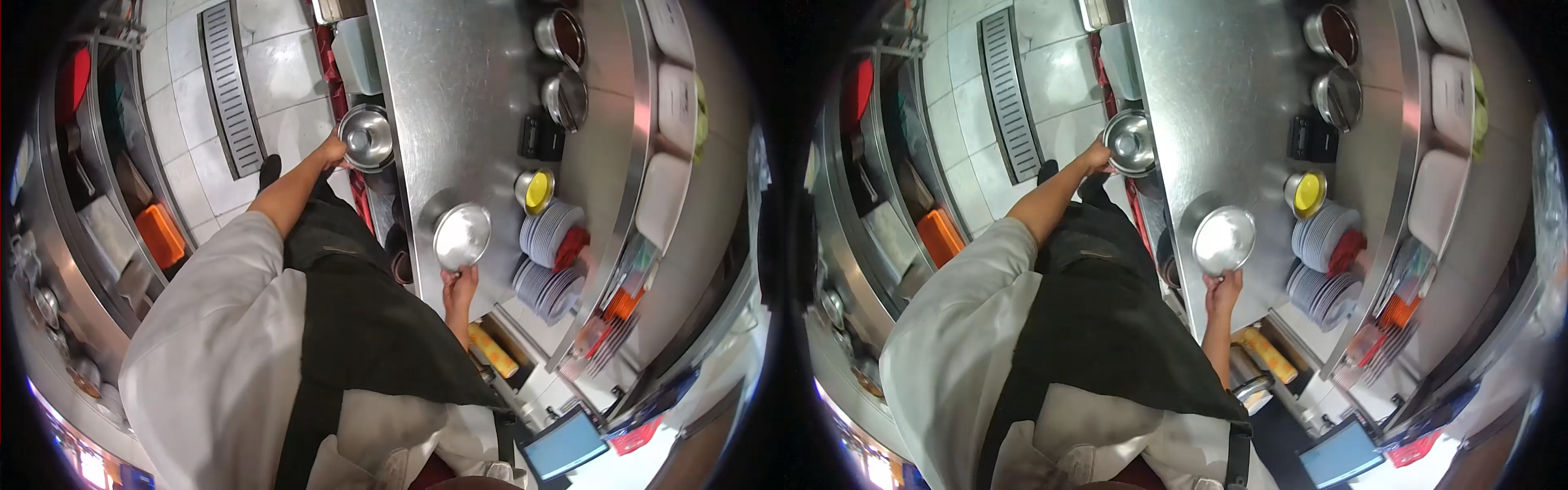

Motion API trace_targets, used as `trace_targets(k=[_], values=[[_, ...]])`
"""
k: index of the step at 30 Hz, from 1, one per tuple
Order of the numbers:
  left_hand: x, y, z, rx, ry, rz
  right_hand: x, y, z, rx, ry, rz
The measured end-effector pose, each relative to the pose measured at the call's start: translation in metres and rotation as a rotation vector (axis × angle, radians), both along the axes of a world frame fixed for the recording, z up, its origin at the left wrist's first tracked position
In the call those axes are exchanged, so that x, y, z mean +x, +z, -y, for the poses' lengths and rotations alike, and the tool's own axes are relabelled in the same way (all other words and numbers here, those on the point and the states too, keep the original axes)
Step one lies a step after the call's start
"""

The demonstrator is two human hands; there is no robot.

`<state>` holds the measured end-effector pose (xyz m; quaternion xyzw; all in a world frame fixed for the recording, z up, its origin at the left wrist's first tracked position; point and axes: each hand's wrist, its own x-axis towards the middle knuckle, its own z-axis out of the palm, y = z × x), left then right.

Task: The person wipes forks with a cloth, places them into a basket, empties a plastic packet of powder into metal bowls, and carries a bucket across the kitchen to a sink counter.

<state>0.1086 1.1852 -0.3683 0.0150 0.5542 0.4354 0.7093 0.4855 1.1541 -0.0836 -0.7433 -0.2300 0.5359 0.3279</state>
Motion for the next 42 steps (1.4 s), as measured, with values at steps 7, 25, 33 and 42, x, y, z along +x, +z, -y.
trace_targets(k=[7,25,33,42], values=[[0.020,-0.025,-0.046,-0.024,0.069,-0.055,-0.087,0.055,-0.008,-0.154,0.356,-0.260],[-0.086,-0.094,0.122,-0.051,-0.200,-0.658,-0.169,-0.113,0.018,-0.416,0.316,-0.351],[-0.166,-0.052,0.406,-0.373,-0.437,-0.752,-0.093,-0.282,0.013,0.075,0.843,0.366],[-0.167,0.060,0.467,-0.226,-0.345,-0.559,-0.124,-0.278,-0.023,-0.244,0.902,0.699]])
